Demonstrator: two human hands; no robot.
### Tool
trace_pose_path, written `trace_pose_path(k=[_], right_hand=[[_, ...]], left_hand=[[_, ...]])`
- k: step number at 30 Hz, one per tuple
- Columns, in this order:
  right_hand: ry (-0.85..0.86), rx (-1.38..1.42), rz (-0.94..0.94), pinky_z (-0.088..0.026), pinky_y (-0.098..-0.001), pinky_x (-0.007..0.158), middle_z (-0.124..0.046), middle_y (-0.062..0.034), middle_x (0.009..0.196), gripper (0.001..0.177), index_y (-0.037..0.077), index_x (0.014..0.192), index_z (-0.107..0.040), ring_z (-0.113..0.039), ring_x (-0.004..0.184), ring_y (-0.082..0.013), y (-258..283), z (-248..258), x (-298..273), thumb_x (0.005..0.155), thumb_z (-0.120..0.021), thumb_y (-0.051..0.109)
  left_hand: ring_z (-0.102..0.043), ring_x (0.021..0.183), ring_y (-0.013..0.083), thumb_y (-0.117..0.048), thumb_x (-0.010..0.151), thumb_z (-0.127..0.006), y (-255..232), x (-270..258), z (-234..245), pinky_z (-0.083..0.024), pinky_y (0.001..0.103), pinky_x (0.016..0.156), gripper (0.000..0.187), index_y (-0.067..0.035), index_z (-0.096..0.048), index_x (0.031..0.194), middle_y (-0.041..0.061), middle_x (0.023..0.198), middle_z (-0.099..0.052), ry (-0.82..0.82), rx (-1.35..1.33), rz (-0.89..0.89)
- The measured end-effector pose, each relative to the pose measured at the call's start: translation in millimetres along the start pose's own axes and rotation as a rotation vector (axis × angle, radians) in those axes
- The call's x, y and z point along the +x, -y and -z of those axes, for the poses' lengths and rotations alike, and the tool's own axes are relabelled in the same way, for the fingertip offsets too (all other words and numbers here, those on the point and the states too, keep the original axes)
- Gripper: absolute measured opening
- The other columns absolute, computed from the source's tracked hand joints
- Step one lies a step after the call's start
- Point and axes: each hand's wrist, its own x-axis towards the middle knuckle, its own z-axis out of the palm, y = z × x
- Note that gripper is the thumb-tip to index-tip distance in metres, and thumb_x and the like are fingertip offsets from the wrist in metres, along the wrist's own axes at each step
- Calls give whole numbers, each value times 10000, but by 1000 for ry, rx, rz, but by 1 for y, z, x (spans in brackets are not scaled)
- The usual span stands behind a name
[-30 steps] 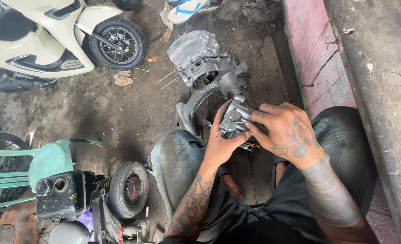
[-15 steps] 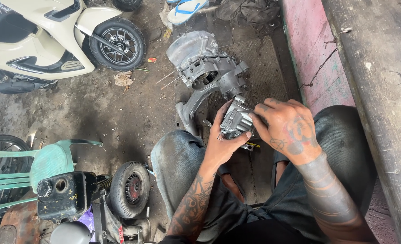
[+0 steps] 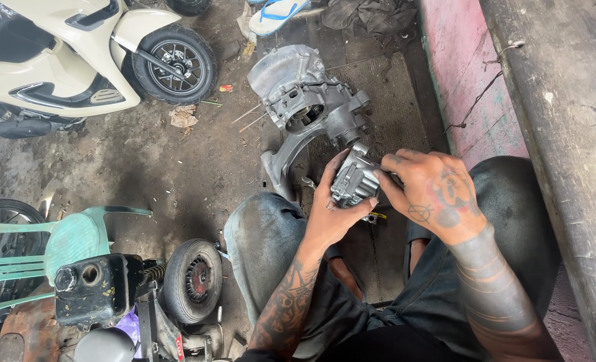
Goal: Disassembling and cleaning a motorcycle carburetor using a screwdriver and a small brush
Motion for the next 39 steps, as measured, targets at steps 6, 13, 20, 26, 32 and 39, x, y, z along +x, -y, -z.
trace_pose_path(k=[6, 13, 20, 26, 32, 39], right_hand=[[17, 6, -6, -593, -349, 666, -705, -21, 692, 69, 187, 890, -756, -732, 661, -236, 1, 2, 0, 929, -704, 166], [34, -31, -31, -606, -357, 683, -727, 4, 732, 52, 212, 905, -747, -747, 721, -218, -2, 1, 1, 912, -698, 197], [66, 73, -88, -616, -451, 712, -748, -54, 790, 73, 141, 934, -702, -750, 793, -296, -6, -1, -1, 929, -670, 206], [277, 66, -232, -593, -418, 840, -746, 57, 748, 177, 251, 786, -684, -770, 824, -218, -33, -18, 8, 906, -602, 351], [284, 176, -261, -605, -441, 760, -742, -63, 683, 239, 176, 755, -735, -771, 771, -308, -48, -30, 15, 880, -600, 329], [81, 180, -184, -483, -388, 481, -692, -111, 594, 109, 113, 626, -715, -611, 449, -287, -50, -71, 12, 600, -676, 211]], left_hand=[[-602, 1167, 314, -121, 649, -856, 5, 1, -1, -515, 458, 957, 902, -28, -503, 1474, 243, 1253, -634, 1, 16, -14], [-610, 1144, 305, -101, 655, -869, 3, 1, 3, -527, 457, 938, 901, -25, -507, 1477, 250, 1244, -642, 23, -14, -43], [-598, 1115, 261, -33, 642, -879, 16, -1, 5, -527, 400, 941, 906, -20, -509, 1469, 210, 1223, -653, 21, -47, -18], [-636, 1106, 218, -20, 660, -869, 41, 5, 4, -527, 421, 997, 863, -54, -517, 1447, 157, 1189, -700, 48, -31, -15], [-603, 1172, 211, -48, 696, -853, 60, 6, 11, -496, 427, 1041, 871, -83, -482, 1483, 135, 1251, -690, 40, 25, 65], [-596, 1126, 255, -19, 718, -688, 55, 8, 7, -487, 339, 964, 821, -25, -442, 1501, 170, 1325, -603, -68, 106, 211]])
